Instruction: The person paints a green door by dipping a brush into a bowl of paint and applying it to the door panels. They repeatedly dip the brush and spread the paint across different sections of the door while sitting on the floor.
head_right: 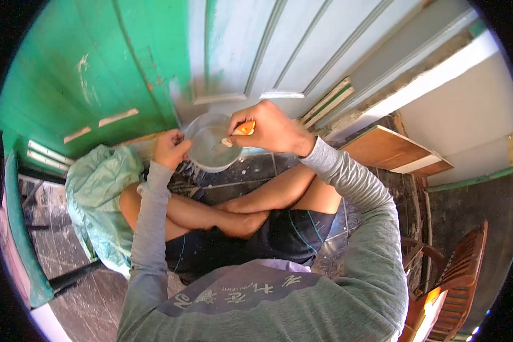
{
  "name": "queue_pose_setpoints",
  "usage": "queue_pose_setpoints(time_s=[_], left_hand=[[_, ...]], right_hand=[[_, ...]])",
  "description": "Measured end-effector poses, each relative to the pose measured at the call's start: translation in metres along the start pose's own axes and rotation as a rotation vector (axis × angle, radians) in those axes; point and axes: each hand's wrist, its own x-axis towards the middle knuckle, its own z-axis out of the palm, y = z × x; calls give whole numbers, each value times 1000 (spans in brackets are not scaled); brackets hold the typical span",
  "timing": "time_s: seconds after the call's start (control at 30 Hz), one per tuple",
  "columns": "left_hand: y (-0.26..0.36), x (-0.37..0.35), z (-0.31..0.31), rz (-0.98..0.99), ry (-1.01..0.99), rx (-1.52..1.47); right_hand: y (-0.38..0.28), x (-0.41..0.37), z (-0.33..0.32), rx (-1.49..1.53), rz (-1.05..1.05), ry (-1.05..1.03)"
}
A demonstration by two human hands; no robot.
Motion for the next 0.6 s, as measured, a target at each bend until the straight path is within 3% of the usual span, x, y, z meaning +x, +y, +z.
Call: queue_pose_setpoints(time_s=[0.1,0.2,0.33,0.6], left_hand=[[9,1,-1,-2,-20,20],[26,4,0,-36,-46,53],[47,10,5,-25,-84,35],[92,18,8,-49,-205,0]], right_hand=[[-1,-8,-25,325,122,205],[13,-23,-42,419,254,408],[18,-50,-47,761,479,550],[21,-75,-54,1023,447,639]])
